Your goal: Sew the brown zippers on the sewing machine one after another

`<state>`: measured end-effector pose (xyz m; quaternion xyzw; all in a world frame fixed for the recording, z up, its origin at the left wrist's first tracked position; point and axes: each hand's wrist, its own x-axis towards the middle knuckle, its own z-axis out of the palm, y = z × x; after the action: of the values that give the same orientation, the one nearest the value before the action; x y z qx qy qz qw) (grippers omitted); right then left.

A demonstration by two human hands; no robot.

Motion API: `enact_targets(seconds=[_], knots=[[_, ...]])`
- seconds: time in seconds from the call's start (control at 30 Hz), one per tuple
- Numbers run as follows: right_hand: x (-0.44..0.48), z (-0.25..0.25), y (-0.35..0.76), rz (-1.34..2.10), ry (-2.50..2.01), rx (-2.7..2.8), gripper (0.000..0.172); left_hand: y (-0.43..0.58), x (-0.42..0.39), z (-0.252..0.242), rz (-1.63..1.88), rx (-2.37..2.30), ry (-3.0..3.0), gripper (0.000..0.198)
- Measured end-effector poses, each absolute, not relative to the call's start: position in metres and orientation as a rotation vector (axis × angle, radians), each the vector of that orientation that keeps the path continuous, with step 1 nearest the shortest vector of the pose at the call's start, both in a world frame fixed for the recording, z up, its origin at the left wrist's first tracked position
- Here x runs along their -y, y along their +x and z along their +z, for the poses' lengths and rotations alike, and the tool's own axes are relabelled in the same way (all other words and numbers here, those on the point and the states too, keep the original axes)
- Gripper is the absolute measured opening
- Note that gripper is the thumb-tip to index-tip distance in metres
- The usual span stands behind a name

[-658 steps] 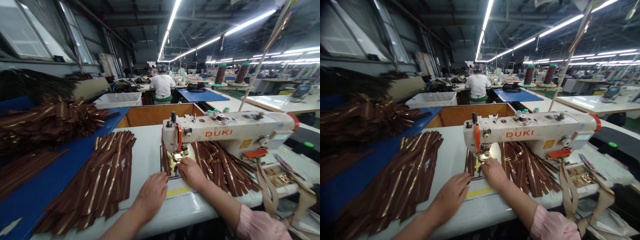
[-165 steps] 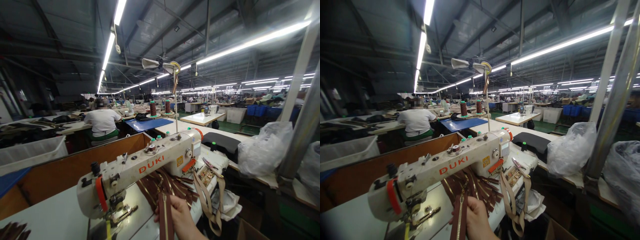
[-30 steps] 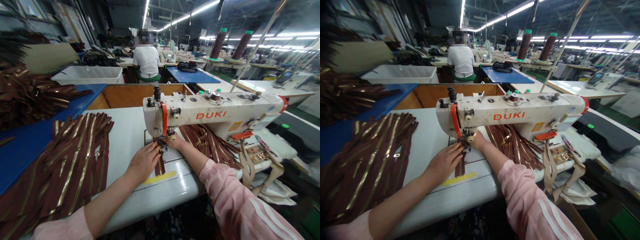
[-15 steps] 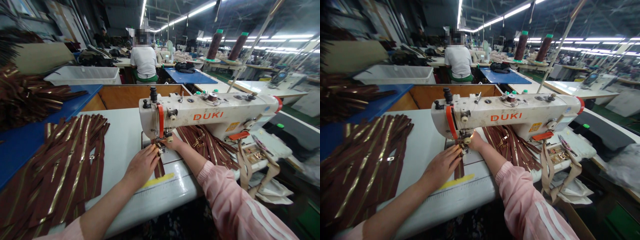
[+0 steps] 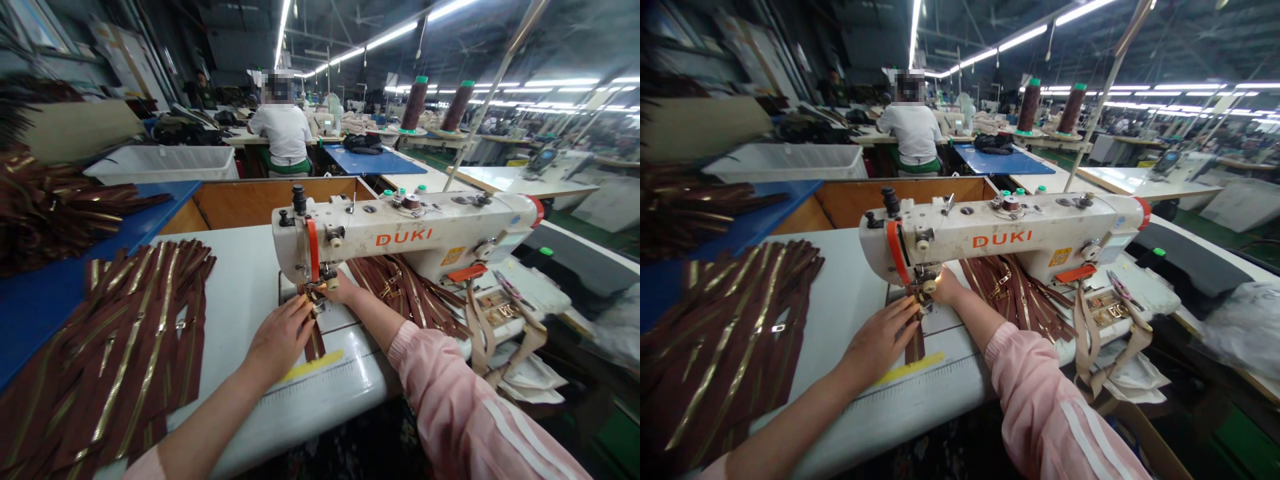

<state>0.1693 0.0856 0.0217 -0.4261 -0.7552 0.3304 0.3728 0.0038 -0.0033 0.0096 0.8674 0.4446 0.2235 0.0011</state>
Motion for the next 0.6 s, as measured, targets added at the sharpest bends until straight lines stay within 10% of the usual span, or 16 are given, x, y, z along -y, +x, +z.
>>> enact_targets(seconds=[0.6], knots=[[0.045, 0.025, 0.204, 0.180, -1.123, 2.389, 0.024, 0.010, 0.064, 0.012, 0.677, -1.348, 2.915, 0.036]])
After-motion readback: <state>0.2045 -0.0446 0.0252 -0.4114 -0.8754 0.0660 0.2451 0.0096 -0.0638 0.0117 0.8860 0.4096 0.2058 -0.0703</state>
